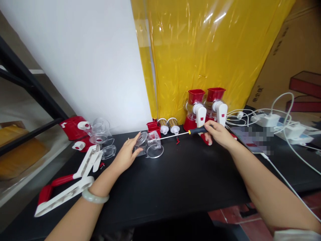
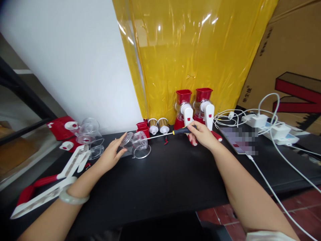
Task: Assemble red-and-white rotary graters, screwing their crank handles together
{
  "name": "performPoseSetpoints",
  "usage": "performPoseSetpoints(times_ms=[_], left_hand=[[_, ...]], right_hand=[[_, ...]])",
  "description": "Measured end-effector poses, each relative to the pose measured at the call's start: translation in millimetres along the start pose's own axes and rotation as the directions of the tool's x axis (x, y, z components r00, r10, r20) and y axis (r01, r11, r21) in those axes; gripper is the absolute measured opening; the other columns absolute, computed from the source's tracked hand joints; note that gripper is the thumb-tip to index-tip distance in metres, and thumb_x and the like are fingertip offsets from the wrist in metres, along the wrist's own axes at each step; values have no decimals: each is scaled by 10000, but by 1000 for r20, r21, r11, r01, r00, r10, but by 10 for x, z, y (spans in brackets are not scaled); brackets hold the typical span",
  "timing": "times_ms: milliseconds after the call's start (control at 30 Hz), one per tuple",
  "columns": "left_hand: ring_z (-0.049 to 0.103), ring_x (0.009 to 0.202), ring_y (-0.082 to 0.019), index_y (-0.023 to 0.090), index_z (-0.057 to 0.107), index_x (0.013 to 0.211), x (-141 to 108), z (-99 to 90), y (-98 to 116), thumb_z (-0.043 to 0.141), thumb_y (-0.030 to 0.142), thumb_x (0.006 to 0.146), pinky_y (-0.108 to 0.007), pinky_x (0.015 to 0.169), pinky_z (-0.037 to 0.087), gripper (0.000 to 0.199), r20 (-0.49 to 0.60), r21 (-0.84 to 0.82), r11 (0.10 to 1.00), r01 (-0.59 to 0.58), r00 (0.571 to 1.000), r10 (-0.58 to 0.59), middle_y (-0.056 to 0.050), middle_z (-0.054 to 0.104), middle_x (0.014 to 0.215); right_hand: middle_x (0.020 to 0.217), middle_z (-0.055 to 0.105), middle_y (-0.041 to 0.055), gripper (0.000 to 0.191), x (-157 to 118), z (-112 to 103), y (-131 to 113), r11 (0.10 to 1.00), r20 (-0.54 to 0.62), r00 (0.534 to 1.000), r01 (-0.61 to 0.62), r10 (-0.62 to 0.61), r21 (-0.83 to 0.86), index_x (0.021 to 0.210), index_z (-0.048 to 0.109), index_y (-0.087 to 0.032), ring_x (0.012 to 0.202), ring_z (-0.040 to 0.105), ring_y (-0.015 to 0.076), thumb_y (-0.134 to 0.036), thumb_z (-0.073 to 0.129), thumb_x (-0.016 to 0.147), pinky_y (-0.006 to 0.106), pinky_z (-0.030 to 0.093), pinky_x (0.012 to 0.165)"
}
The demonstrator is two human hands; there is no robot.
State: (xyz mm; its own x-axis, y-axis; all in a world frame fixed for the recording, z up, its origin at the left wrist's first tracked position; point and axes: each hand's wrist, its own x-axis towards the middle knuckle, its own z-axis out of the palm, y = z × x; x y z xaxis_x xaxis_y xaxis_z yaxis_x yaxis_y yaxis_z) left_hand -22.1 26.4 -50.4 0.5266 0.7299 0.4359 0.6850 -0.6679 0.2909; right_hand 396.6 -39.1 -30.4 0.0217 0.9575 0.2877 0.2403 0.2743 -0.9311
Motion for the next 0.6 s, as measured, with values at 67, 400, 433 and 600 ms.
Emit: performPoseSetpoints(times_ms=[67,400,433,600], left_hand=[[467,1288,-290,239,211,1529,-1,-1,-1,450,458,941,-561,1128,259,671,4,4,1000,-9,1000,9,-120,486,1442],[473,1277,-296,241,205,1530,-6,-6,3,433,455,947,-569,1123,262,662,12,17,1000,12,1000,-12,-114,469,1461],[473,1278,-295,238,209,1529,-6,-7,7,435,455,946,-566,1124,262,662,12,17,1000,11,1000,-11,-115,474,1455],[491,1257,-285,221,229,1525,-5,-9,18,437,462,945,-542,1126,275,662,6,21,1000,17,1000,-17,-123,492,1438]], right_hand=[[418,498,-59,429,8,30,-8,998,-71,997,-20,17,-55,765,466,-227,314,438,101,-642,464,873,227,353,344],[672,657,-11,362,-9,23,-47,998,-23,999,50,-49,35,987,526,-241,501,602,132,-550,621,824,263,499,481],[569,606,-31,366,-2,24,-31,1000,-41,999,27,-27,-6,947,533,-232,410,534,117,-582,569,845,246,443,408],[843,692,7,392,20,84,-33,978,-86,993,100,-86,182,1044,470,-292,683,671,172,-596,584,824,314,559,578]])
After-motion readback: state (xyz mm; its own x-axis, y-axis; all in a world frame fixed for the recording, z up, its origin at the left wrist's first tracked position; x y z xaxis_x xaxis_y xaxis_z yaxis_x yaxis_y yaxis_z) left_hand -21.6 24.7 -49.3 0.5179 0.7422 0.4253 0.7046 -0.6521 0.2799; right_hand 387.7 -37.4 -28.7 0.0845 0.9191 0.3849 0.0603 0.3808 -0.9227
